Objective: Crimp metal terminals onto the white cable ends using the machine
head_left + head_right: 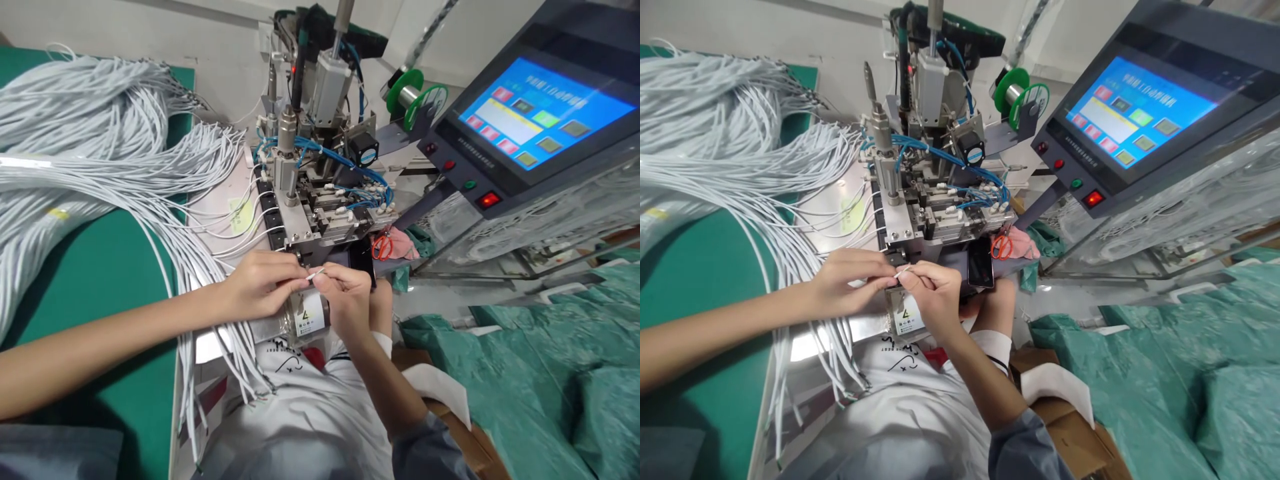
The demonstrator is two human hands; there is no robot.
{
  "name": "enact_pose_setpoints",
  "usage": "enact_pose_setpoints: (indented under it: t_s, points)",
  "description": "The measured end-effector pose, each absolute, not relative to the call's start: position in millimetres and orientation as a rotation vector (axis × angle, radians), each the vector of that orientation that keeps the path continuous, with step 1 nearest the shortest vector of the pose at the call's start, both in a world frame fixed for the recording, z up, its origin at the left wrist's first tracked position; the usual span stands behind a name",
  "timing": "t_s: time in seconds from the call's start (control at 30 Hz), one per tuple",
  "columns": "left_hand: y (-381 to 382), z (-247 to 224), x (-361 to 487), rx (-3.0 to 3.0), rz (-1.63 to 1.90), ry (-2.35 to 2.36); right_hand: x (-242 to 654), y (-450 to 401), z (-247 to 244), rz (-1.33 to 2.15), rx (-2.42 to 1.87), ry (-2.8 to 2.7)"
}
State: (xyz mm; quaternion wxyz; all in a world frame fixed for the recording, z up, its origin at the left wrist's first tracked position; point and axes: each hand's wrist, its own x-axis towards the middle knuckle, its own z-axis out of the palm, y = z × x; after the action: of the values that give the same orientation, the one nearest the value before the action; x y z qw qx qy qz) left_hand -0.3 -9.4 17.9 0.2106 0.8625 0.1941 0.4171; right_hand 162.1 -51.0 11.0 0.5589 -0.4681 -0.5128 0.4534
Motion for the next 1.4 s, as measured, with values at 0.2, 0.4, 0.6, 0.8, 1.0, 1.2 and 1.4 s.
enact_pose_setpoints:
  t_s: [0.2, 0.4, 0.6, 0.8, 1.0, 1.2, 1.4]
  points:
    - [-6, 21, -4, 2.771, 1.125, 0.544, 159, -56, 18, 0.719, -1.257, -1.405]
    - [-1, 30, -8, 3.201, 0.998, 0.489, 177, -45, 36, 0.654, -1.331, -1.811]
    - [-10, 5, 3, 2.713, 1.010, 0.749, 165, -44, 8, 0.626, -1.241, -1.548]
    - [-3, -3, 3, 2.741, 0.475, 0.860, 183, -30, -20, 0.834, -1.342, -1.494]
    - [6, -12, 3, 2.803, 0.251, 0.895, 191, -13, -55, 1.317, -1.294, -1.290]
    - [6, -14, 3, 2.807, 0.232, 0.886, 180, -13, -62, 1.444, -1.222, -1.213]
    - [3, -13, 2, 2.846, 0.113, 0.953, 184, -11, -62, 1.489, -1.233, -1.246]
